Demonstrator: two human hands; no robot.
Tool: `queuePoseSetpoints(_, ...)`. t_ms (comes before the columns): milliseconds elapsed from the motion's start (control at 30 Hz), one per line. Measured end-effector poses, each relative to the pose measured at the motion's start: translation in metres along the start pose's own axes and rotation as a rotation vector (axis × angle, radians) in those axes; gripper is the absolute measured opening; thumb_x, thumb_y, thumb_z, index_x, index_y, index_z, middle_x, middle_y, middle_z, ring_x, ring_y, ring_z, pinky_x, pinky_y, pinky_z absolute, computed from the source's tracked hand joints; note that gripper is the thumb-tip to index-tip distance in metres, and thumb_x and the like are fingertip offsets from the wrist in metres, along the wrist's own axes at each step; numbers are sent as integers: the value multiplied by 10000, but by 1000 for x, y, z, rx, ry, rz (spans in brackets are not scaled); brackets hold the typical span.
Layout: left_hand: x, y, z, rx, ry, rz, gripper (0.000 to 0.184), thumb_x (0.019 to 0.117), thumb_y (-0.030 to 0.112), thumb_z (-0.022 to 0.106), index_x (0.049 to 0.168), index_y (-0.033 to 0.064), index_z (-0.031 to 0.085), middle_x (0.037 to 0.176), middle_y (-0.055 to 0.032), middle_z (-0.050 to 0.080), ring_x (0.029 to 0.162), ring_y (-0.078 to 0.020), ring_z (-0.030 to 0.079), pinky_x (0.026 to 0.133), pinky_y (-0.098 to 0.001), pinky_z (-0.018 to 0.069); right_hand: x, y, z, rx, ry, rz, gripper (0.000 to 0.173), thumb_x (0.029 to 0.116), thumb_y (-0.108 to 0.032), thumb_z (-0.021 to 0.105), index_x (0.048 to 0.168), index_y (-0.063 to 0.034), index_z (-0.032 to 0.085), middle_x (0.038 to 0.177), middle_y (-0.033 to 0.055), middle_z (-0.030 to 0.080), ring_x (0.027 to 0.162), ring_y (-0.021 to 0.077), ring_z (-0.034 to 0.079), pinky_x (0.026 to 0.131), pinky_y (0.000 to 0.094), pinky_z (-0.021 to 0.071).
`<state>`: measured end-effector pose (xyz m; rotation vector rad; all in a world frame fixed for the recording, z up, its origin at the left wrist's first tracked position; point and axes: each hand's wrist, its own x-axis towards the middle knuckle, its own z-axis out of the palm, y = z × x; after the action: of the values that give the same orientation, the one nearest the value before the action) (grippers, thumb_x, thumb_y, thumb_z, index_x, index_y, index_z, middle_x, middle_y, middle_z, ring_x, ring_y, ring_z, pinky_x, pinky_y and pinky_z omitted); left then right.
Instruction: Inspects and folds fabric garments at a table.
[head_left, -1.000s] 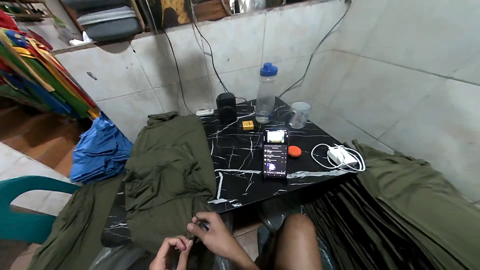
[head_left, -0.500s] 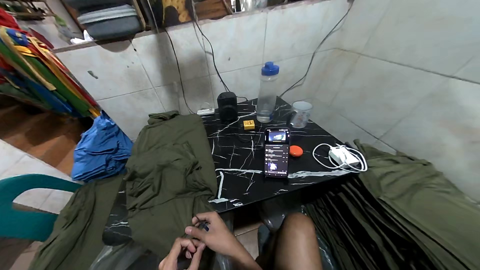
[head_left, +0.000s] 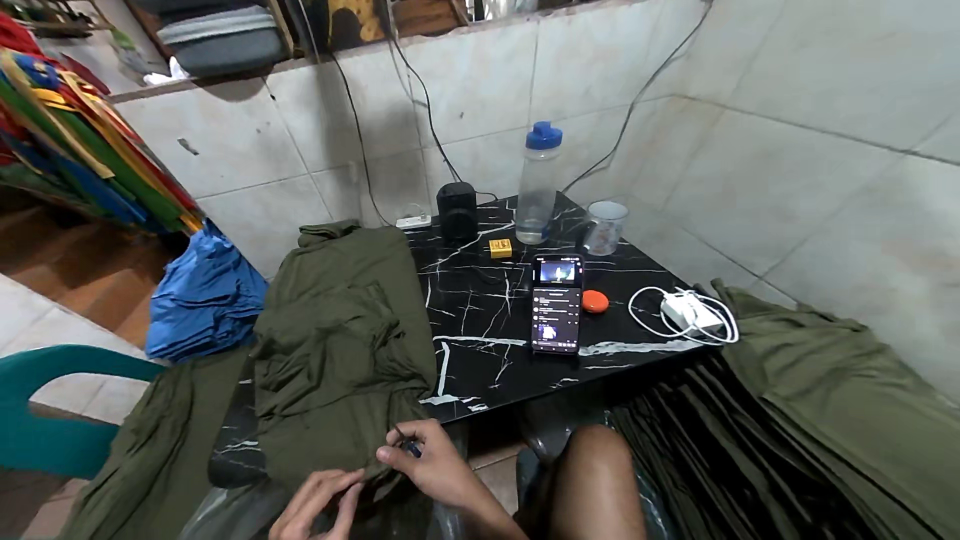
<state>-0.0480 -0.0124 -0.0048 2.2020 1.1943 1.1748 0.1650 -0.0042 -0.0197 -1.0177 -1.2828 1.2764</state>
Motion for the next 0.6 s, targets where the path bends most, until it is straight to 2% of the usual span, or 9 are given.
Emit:
queuePoseSetpoints(67, 0, 2, 0, -14, 77, -43, 122, 876, 60, 735, 973, 24, 799, 868, -46, 740, 760, -23, 670, 716, -176, 572, 0, -1, 0, -67, -4, 10, 218, 971, -227, 701, 920, -16, 697, 797, 19, 622, 690, 59, 555, 643, 239, 479)
queuePoseSetpoints(100, 0, 6, 1, -51, 114, -79, 128, 884, 38, 721, 987, -5, 784, 864, -51, 753, 733, -22, 678, 695, -191, 584, -1, -2, 1, -117, -5, 15, 245, 972, -252, 702, 909, -16, 693, 786, 29, 619, 693, 79, 560, 650, 260, 480)
queuePoseSetpoints(133, 1, 10, 4, -103, 150, -119, 136, 900, 12, 695, 1012, -37, 753, 872, -53, 752, 728, -30, 692, 688, -212, 604, -1, -3, 3, -167, -3, 13, 278, 976, -281, 698, 892, -16, 688, 772, 40, 612, 697, 102, 561, 661, 288, 477)
queuePoseSetpoints(200, 2, 21, 12, -201, 208, -168, 168, 932, -15, 628, 1087, -72, 653, 966, -35, 723, 813, -19, 696, 754, -216, 616, -2, -5, 6, -247, -3, -19, 342, 999, -325, 661, 862, -12, 662, 764, 68, 597, 711, 149, 563, 684, 342, 475)
queuePoseSetpoints(267, 5, 31, 22, -280, 252, -216, 200, 954, 0, 597, 1143, -53, 557, 1011, 1, 659, 814, 10, 644, 730, -180, 586, -3, -7, 8, -292, -26, -70, 353, 1021, -311, 623, 869, 5, 659, 821, 112, 631, 775, 200, 612, 738, 390, 511)
queuePoseSetpoints(333, 10, 38, 29, -354, 299, -255, 259, 933, 1, 651, 1154, 3, 516, 996, 35, 670, 806, -3, 670, 728, -192, 610, -4, -10, 8, -301, -64, -78, 330, 1037, -287, 597, 920, 10, 684, 900, 128, 671, 853, 212, 652, 808, 400, 535)
queuePoseSetpoints(433, 15, 39, 35, -405, 370, -235, 300, 866, -65, 717, 1097, 40, 557, 920, 38, 733, 780, -56, 719, 720, -236, 639, -5, -14, 8, -287, -19, -23, 347, 1057, -324, 553, 1002, -9, 686, 944, 125, 693, 891, 212, 673, 848, 412, 546)
queuePoseSetpoints(533, 19, 39, 37, -427, 354, -223, 261, 864, -74, 706, 1076, 27, 592, 945, 17, 717, 808, -69, 719, 745, -246, 644, -6, -18, 6, -307, 16, 67, 487, 1038, -497, 539, 1164, -54, 698, 1060, 124, 707, 1018, 228, 672, 944, 466, 530)
queuePoseSetpoints(600, 19, 38, 39, -432, 312, -211, 217, 878, -68, 685, 1072, 12, 628, 978, 11, 715, 836, -63, 713, 758, -235, 634, -6, -17, 5, -271, 12, 58, 435, 1034, -443, 581, 1049, -24, 699, 918, 106, 704, 863, 196, 679, 833, 412, 549)
